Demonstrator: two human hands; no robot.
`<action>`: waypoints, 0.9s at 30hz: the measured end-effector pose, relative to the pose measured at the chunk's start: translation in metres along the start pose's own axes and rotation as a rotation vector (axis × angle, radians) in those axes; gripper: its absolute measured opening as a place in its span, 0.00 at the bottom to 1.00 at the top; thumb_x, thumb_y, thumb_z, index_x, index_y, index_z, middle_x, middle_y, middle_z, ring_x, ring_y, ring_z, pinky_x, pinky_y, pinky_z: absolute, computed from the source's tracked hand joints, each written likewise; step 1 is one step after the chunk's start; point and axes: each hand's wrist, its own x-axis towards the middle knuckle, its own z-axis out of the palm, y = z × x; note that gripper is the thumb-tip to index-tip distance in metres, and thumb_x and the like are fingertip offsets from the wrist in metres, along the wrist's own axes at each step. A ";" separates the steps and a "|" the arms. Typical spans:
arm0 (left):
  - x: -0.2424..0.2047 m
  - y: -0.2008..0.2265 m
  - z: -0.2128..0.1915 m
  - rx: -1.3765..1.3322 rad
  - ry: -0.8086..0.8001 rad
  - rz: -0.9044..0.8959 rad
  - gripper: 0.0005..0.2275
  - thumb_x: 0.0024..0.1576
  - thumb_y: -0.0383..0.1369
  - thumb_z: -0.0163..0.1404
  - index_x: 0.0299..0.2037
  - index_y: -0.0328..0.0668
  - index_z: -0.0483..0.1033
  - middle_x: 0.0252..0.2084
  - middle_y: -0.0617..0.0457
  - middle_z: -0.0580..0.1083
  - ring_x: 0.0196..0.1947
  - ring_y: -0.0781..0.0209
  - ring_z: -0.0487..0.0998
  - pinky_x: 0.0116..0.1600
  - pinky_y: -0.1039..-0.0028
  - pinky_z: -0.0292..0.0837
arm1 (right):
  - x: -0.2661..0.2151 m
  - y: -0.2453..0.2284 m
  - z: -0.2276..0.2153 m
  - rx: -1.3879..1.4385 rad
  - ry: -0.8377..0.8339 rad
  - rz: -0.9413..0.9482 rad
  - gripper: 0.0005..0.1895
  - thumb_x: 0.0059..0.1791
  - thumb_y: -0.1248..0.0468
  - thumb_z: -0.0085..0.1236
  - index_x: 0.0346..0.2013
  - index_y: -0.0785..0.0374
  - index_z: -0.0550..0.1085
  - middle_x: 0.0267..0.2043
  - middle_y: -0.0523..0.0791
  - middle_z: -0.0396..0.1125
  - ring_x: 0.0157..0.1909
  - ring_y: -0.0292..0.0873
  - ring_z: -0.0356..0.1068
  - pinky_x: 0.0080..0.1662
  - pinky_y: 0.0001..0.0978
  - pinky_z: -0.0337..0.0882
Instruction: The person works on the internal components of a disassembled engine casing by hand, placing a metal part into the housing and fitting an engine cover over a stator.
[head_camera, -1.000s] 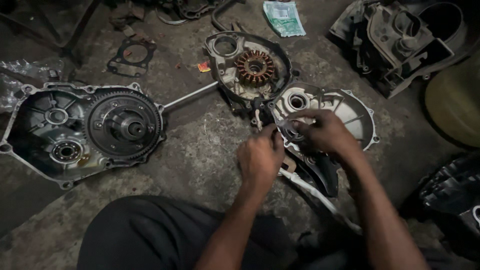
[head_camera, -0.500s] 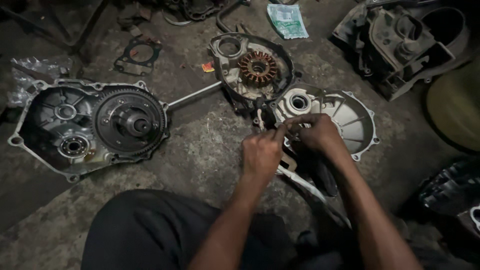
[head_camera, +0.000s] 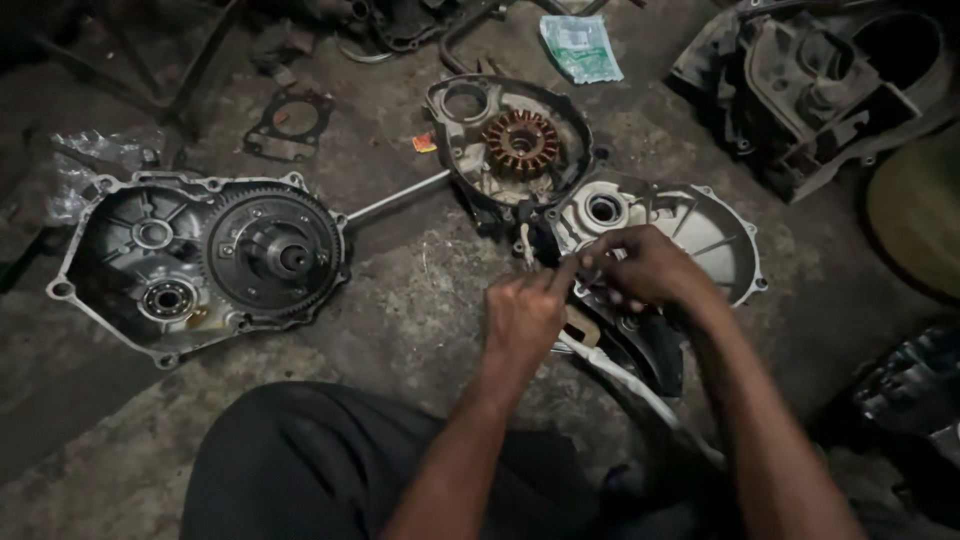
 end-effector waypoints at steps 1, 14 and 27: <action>0.001 0.001 -0.001 -0.015 0.014 -0.014 0.20 0.48 0.21 0.55 0.53 0.43 0.80 0.29 0.50 0.78 0.25 0.58 0.80 0.31 0.66 0.75 | 0.000 0.003 0.004 -0.006 0.070 -0.024 0.09 0.50 0.61 0.59 0.42 0.56 0.83 0.23 0.46 0.72 0.20 0.36 0.65 0.25 0.37 0.64; -0.007 0.012 0.005 0.036 -0.145 -0.165 0.21 0.55 0.31 0.54 0.62 0.47 0.74 0.23 0.48 0.78 0.21 0.49 0.80 0.29 0.59 0.76 | 0.018 0.021 0.020 -0.123 0.308 -0.195 0.08 0.47 0.58 0.66 0.39 0.55 0.85 0.31 0.43 0.77 0.29 0.33 0.72 0.36 0.32 0.72; -0.009 0.031 -0.023 -0.030 -0.631 -0.398 0.32 0.59 0.40 0.47 0.76 0.53 0.52 0.25 0.36 0.78 0.24 0.39 0.81 0.35 0.52 0.77 | 0.017 0.027 0.015 -0.011 0.201 -0.161 0.12 0.43 0.70 0.62 0.40 0.58 0.85 0.31 0.44 0.79 0.27 0.35 0.71 0.32 0.34 0.71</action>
